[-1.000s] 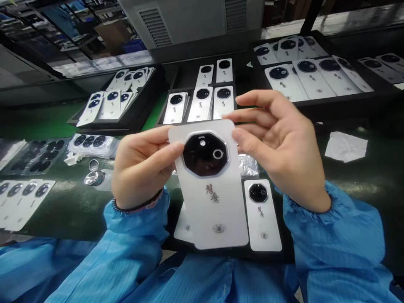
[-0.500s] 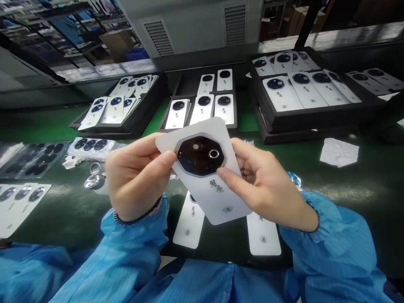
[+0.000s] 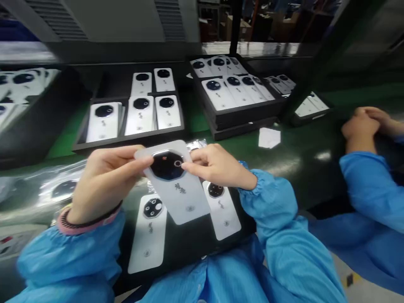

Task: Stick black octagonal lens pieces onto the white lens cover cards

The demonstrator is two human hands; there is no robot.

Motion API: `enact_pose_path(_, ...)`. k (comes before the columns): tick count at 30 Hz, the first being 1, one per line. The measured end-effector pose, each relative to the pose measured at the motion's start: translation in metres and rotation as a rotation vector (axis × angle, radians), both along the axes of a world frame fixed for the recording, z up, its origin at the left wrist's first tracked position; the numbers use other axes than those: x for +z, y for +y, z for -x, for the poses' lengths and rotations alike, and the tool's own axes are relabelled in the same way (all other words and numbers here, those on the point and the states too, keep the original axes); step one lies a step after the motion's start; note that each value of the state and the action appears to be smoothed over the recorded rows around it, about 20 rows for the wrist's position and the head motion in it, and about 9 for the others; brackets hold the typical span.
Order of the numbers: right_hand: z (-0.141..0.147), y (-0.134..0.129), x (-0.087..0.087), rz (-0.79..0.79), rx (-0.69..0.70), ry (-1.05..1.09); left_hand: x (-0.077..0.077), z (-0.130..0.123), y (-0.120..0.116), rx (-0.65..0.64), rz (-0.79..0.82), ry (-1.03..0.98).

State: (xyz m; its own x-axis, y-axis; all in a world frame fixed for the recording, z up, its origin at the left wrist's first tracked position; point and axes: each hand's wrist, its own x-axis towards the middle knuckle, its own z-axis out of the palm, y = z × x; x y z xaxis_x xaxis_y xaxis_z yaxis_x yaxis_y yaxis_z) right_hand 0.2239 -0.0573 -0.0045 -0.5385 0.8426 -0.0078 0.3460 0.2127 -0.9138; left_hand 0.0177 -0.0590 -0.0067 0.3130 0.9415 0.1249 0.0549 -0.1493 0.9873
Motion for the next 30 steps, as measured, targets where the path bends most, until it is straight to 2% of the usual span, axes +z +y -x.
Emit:
enact_pose_path(5,-0.005,-0.002,0.005,0.008,0.182,0.065,0.011,0.003,-0.001,-0.073,-0.228,0.183)
enact_pose_path(8,-0.007,-0.005,0.008,-0.028,0.187,0.028,0.015,0.005,-0.003,-0.108,-0.297,0.311)
enact_pose_path(12,-0.005,-0.005,0.008,-0.033,0.106,0.025,0.013,0.007,-0.006,-0.147,-0.279,0.385)
enact_pose_path(17,-0.002,-0.005,0.005,-0.024,0.067,0.059,0.009,0.005,-0.01,-0.118,-0.197,0.364)
enact_pose_path(22,-0.005,-0.01,0.009,-0.072,0.03,0.08,0.013,0.006,-0.01,-0.166,-0.126,0.338)
enact_pose_path(25,-0.005,-0.012,0.011,-0.079,0.03,0.059,0.012,0.007,-0.01,-0.171,-0.139,0.372)
enact_pose_path(30,0.001,-0.007,0.009,0.029,0.029,0.07,0.0,0.007,-0.006,-0.21,-0.201,0.271)
